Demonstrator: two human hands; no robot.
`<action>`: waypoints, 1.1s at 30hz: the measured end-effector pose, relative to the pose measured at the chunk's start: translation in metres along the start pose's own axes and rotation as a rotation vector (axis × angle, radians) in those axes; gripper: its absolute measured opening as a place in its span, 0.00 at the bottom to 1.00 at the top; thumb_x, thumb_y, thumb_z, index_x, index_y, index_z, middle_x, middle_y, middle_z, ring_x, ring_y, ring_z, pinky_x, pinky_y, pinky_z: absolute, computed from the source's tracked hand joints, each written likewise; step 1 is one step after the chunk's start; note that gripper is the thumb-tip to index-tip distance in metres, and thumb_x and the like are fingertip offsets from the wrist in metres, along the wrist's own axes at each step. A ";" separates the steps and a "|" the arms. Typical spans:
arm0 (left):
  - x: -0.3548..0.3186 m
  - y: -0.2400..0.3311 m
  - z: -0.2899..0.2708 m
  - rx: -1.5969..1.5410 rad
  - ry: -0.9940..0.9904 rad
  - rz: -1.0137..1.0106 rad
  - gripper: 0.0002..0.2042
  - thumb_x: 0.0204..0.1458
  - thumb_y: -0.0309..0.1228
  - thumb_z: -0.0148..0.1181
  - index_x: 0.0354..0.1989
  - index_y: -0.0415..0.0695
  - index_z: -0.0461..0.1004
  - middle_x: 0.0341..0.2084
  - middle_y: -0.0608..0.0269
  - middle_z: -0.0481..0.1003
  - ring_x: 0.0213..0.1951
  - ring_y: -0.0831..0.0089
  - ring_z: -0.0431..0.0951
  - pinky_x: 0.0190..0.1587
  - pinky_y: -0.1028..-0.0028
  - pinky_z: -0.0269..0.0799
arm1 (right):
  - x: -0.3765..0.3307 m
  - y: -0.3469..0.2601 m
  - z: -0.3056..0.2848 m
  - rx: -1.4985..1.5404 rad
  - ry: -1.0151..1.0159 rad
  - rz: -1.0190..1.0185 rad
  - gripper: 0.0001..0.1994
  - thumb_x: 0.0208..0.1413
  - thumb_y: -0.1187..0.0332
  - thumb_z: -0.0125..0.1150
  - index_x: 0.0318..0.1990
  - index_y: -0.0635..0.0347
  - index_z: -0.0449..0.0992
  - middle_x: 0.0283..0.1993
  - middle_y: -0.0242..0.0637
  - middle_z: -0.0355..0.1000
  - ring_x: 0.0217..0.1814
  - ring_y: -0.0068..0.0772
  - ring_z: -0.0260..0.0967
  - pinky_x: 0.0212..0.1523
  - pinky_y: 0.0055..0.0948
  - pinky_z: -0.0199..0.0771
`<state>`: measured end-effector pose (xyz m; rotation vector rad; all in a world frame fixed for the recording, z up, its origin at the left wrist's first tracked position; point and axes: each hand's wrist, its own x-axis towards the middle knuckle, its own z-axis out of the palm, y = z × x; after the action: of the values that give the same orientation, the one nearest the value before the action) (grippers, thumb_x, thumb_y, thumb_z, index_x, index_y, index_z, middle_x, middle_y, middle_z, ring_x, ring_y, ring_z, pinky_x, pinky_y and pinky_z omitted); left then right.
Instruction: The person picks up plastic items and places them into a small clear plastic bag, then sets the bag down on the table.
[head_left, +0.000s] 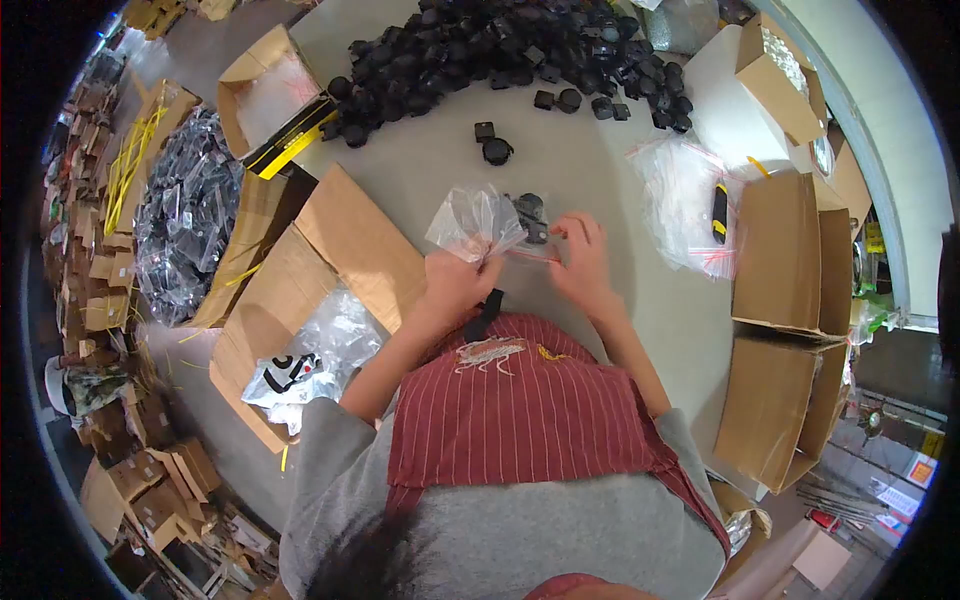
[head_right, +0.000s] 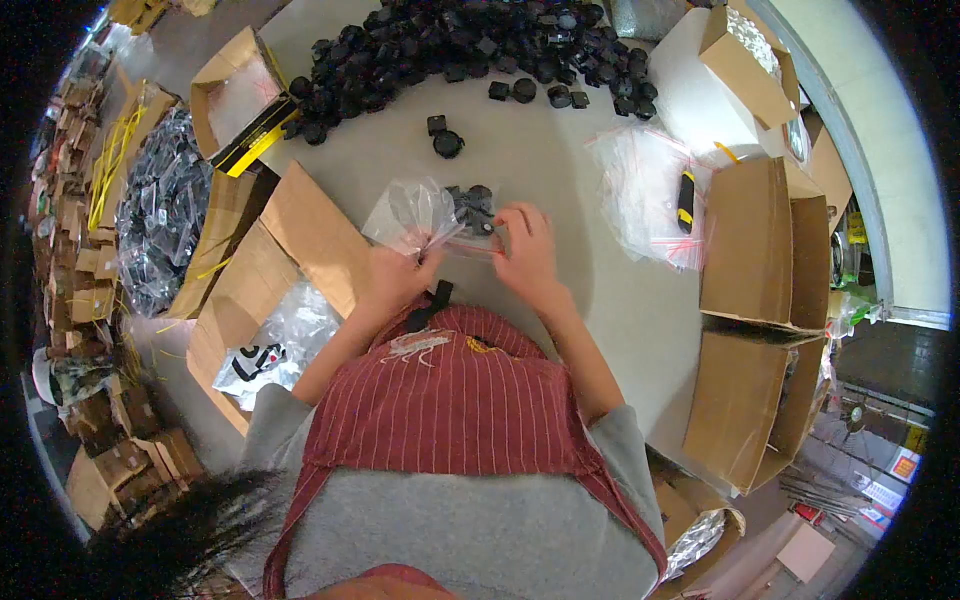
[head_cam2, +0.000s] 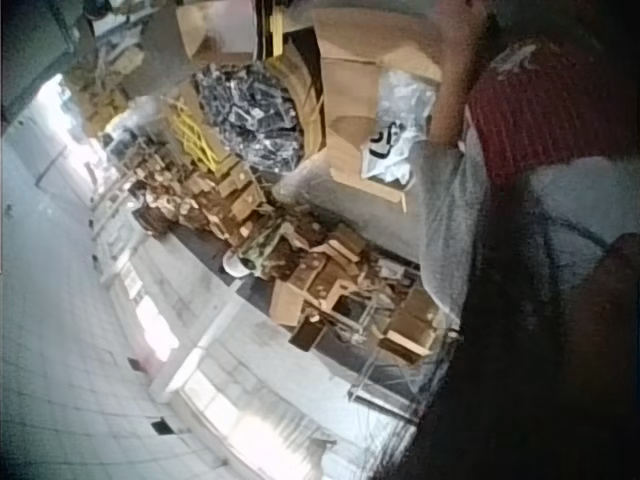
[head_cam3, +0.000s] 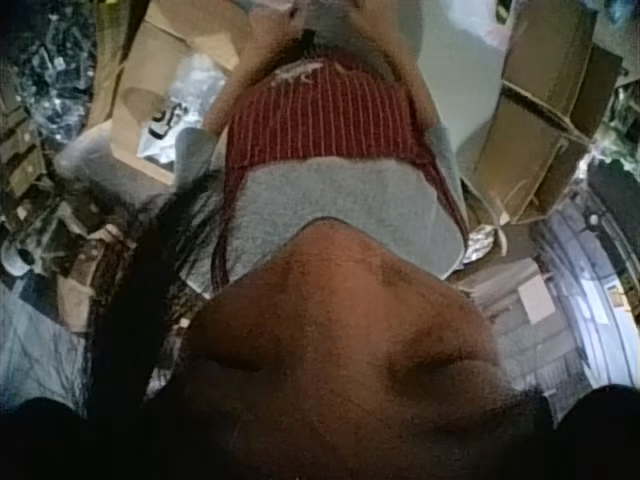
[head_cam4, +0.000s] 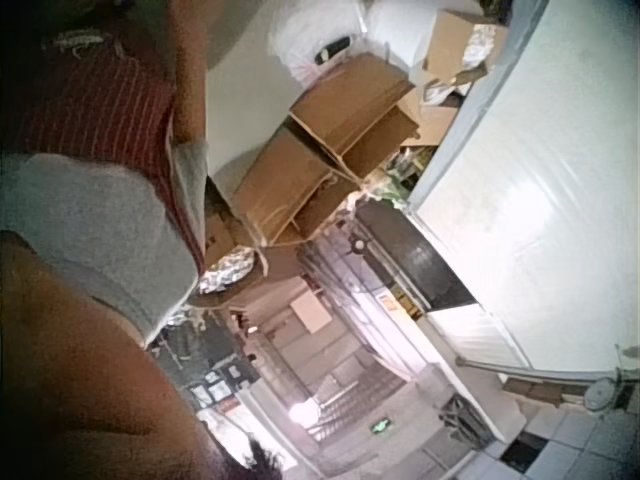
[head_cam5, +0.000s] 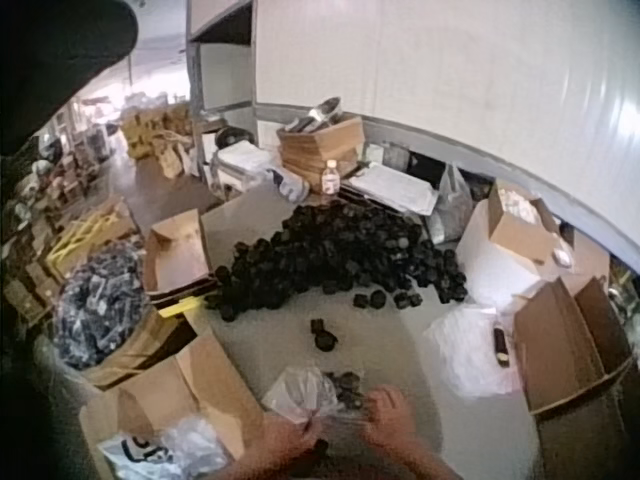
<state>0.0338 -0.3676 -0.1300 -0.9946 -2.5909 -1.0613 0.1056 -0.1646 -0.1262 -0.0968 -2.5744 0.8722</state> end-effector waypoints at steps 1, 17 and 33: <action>0.006 0.002 -0.005 -0.053 0.088 0.052 0.06 0.45 0.32 0.61 0.29 0.46 0.76 0.17 0.56 0.73 0.19 0.54 0.75 0.22 0.58 0.70 | 0.004 -0.008 -0.009 -0.002 0.000 -0.005 0.16 0.38 0.82 0.61 0.38 0.57 0.72 0.49 0.41 0.67 0.51 0.42 0.67 0.52 0.37 0.65; 0.023 0.026 -0.029 -0.303 -0.194 -0.245 0.23 0.53 0.55 0.56 0.43 0.48 0.78 0.23 0.49 0.77 0.27 0.47 0.78 0.31 0.55 0.72 | 0.006 -0.045 -0.039 -0.093 -0.294 -0.487 0.09 0.47 0.70 0.66 0.37 0.60 0.76 0.41 0.39 0.73 0.49 0.44 0.69 0.60 0.49 0.63; 0.003 0.008 0.000 -0.401 0.077 0.014 0.11 0.50 0.35 0.61 0.42 0.52 0.78 0.26 0.57 0.77 0.29 0.53 0.77 0.29 0.59 0.70 | -0.005 -0.042 -0.030 0.009 -0.119 -0.294 0.05 0.56 0.78 0.59 0.39 0.67 0.74 0.41 0.45 0.73 0.43 0.47 0.71 0.45 0.37 0.70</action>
<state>0.0365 -0.3617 -0.1244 -1.0211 -2.3545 -1.6223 0.1252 -0.1827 -0.0818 0.3369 -2.6028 0.7981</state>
